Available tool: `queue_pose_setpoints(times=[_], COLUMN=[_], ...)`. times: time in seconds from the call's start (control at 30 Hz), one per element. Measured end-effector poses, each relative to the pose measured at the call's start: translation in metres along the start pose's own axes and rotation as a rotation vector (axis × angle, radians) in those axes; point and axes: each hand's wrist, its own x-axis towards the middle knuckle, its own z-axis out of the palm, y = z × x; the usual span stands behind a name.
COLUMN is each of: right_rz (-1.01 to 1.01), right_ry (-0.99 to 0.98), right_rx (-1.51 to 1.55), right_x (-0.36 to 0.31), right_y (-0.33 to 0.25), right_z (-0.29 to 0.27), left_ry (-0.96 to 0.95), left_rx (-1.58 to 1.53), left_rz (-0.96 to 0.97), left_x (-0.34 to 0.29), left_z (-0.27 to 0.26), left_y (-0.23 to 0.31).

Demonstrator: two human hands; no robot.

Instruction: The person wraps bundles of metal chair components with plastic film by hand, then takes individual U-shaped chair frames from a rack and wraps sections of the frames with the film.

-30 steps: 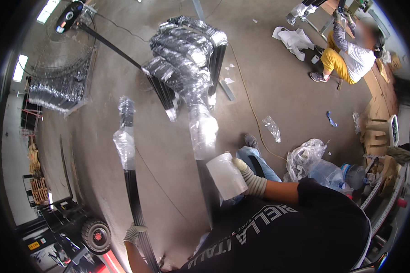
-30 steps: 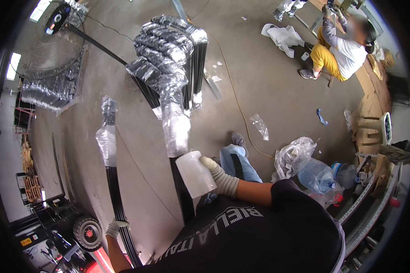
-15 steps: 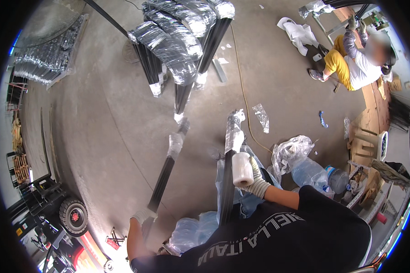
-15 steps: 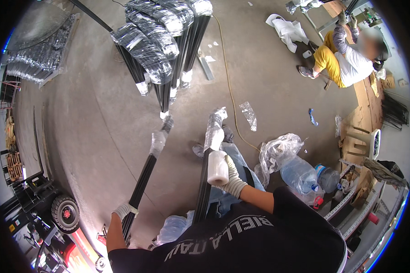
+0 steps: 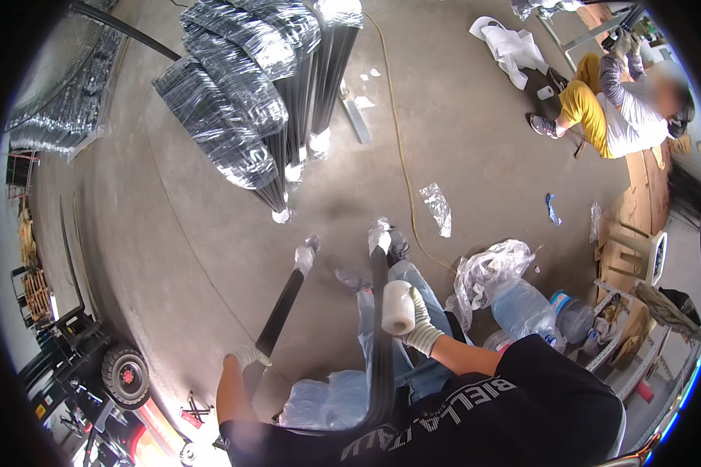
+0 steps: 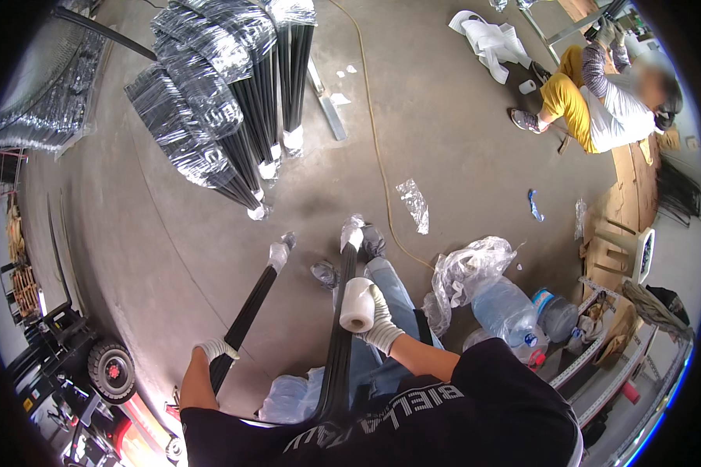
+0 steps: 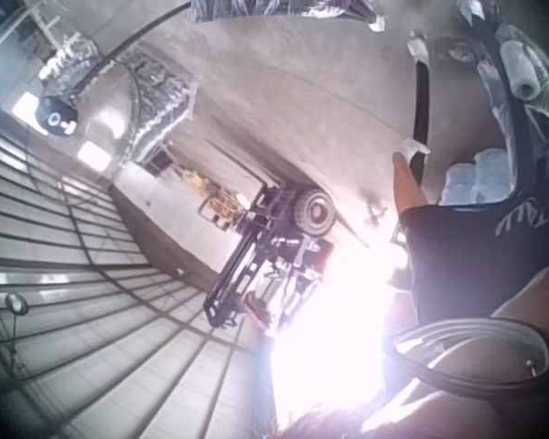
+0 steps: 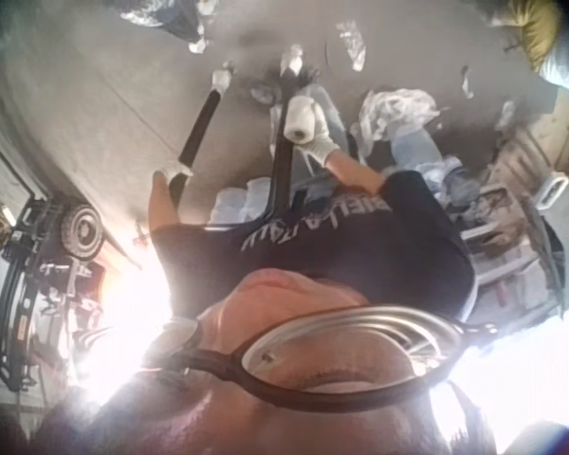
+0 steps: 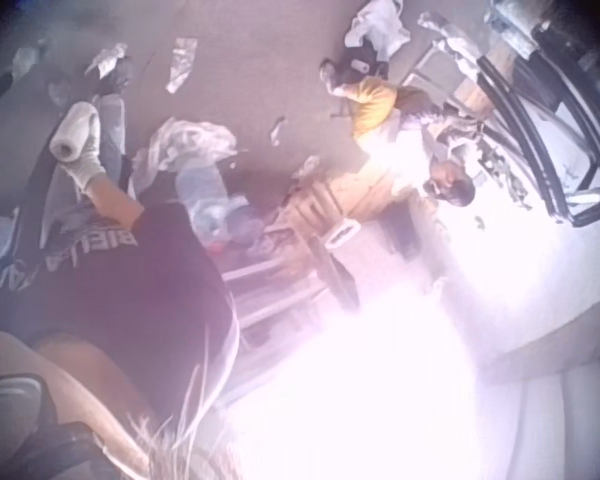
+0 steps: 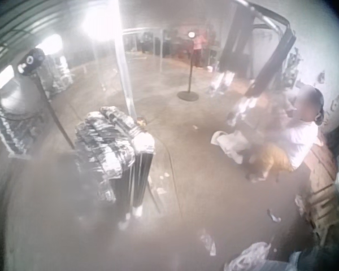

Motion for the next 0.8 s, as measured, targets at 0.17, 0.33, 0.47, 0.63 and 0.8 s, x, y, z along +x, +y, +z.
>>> queue_pose_setpoints(times=[0.17, 0.33, 0.47, 0.63, 0.8], right_rz=[0.049, 0.062, 0.118, 0.077, 0.054], right_ry=[-0.085, -0.052, -0.016, 0.194, 0.045], right_rx=[-0.066, -0.086, -0.108, -0.245, -0.202], right_x=[-0.014, -0.016, -0.029, -0.063, -0.093], right_y=[-0.029, -0.045, -0.042, -0.024, -0.003], right_z=[0.047, 0.073, 0.098, 0.136, 0.158], left_ry=[0.019, -0.013, 0.168, 0.095, 0.229], left_rx=[0.049, -0.129, 0.293, 0.760, 0.745], left_rz=[0.029, -0.030, 0.243, 0.278, 0.607], left_x=[0.002, -0.022, -0.059, -0.157, -0.248], left_z=[-0.004, -0.018, -0.031, 0.030, 0.087], left_y=[0.044, 0.076, 0.092, 0.147, 0.205])
